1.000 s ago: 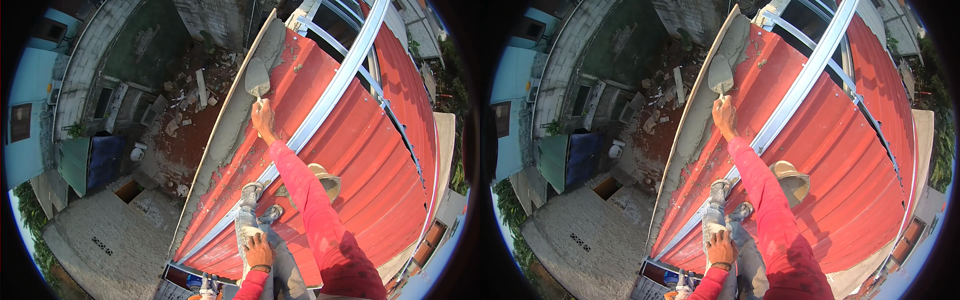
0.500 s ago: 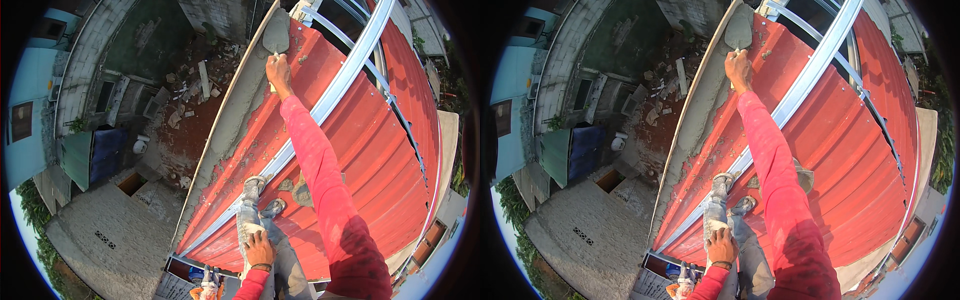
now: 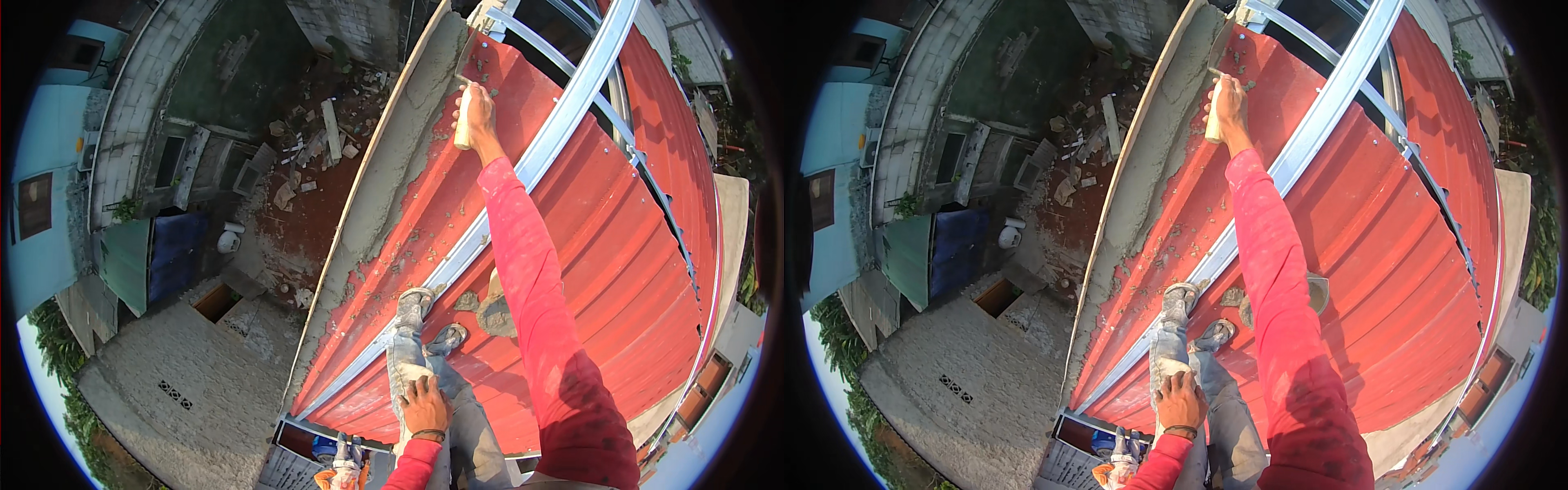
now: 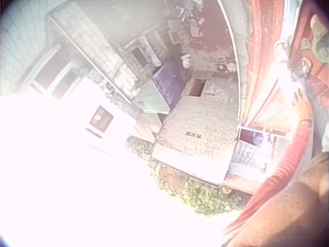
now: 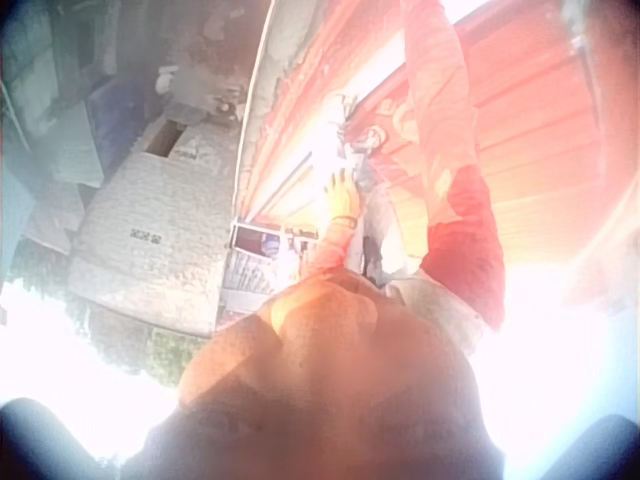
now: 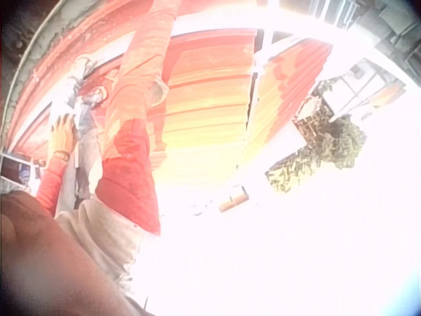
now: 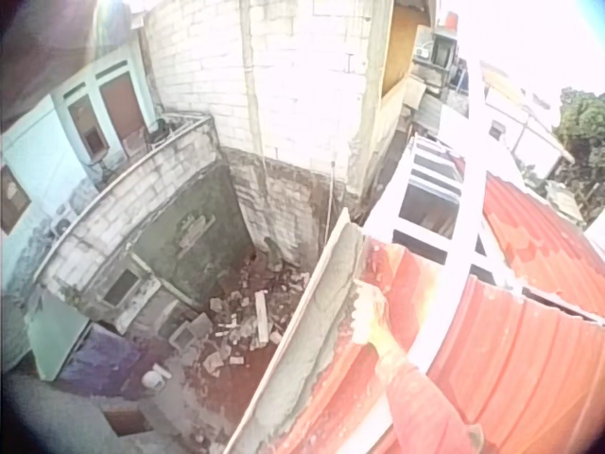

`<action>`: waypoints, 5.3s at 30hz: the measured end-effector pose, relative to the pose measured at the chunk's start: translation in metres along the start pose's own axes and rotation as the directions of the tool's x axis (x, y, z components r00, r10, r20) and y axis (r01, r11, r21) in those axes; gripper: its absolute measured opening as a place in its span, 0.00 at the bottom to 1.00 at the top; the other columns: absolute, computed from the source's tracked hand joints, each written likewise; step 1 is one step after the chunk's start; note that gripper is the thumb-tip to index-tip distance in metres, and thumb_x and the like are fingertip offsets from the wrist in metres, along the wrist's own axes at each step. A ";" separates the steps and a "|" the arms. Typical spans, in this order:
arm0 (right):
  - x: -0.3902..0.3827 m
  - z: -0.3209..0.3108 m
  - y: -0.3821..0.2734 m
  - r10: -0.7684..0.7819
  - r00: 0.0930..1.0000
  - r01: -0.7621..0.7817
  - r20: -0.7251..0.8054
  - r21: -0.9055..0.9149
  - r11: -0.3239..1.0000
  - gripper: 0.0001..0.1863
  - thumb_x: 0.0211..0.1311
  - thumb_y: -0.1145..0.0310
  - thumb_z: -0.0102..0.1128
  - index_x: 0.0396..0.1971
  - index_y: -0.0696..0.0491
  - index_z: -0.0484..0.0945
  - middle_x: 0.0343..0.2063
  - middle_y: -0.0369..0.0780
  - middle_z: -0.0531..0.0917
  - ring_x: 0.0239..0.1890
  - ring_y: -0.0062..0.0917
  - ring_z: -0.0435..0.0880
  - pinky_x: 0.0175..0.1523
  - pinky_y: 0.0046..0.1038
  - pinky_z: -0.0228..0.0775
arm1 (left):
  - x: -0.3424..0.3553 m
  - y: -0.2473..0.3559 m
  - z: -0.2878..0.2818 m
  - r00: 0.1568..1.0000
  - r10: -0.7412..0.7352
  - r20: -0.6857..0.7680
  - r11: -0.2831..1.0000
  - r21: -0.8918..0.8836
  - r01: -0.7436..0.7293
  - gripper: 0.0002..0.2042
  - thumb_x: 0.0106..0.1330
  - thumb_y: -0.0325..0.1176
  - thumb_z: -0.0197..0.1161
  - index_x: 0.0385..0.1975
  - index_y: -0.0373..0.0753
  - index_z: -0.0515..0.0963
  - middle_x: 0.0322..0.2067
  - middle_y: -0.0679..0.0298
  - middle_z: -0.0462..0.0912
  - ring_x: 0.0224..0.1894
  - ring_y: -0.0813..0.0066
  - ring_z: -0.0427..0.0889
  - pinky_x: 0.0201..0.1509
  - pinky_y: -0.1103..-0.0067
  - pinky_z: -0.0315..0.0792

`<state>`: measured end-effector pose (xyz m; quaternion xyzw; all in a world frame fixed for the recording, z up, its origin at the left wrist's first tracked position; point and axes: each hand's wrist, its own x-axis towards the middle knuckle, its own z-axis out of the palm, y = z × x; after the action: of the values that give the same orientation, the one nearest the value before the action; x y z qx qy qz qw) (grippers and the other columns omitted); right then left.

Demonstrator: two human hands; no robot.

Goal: The person scoops cement from a bucket with a trowel and applies it to the seam of a red corrugated metal roof. They repeatedly smooth the cement along the seam while standing on the roof.

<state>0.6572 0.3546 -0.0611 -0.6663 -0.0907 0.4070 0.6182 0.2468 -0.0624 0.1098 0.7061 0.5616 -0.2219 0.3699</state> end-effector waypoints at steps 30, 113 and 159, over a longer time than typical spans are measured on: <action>0.013 0.060 -0.026 -0.201 0.974 0.101 -0.100 -0.604 0.790 0.22 0.76 0.52 0.55 0.48 0.60 0.77 0.28 0.46 0.86 0.21 0.33 0.89 0.22 0.37 0.85 | -0.008 -0.004 -0.001 1.000 -0.026 -0.014 1.000 -0.001 0.026 0.20 0.67 0.40 0.62 0.59 0.51 0.80 0.62 0.62 0.79 0.69 0.50 0.73 0.69 0.41 0.63; -0.195 0.059 0.190 -0.163 0.987 0.102 0.015 -0.832 0.545 0.18 0.82 0.54 0.47 0.47 0.56 0.70 0.40 0.57 0.87 0.43 0.58 0.86 0.45 0.56 0.78 | -0.024 -0.013 0.010 0.995 -0.012 -0.095 1.000 -0.005 0.011 0.18 0.68 0.39 0.62 0.57 0.49 0.80 0.60 0.61 0.81 0.67 0.52 0.75 0.69 0.45 0.65; -0.163 0.044 0.192 0.169 0.980 -0.177 -0.102 -0.073 0.981 0.26 0.82 0.41 0.41 0.43 0.51 0.72 0.23 0.33 0.74 0.16 0.20 0.74 0.18 0.29 0.71 | -0.027 -0.022 0.002 0.995 -0.042 -0.085 0.998 -0.054 0.037 0.18 0.68 0.38 0.61 0.57 0.48 0.81 0.60 0.61 0.81 0.67 0.50 0.74 0.69 0.47 0.65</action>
<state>0.4490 0.2440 -0.1595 -0.7151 -0.0194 0.4230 0.5562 0.2185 -0.0791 0.1225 0.6938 0.5965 -0.1838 0.3592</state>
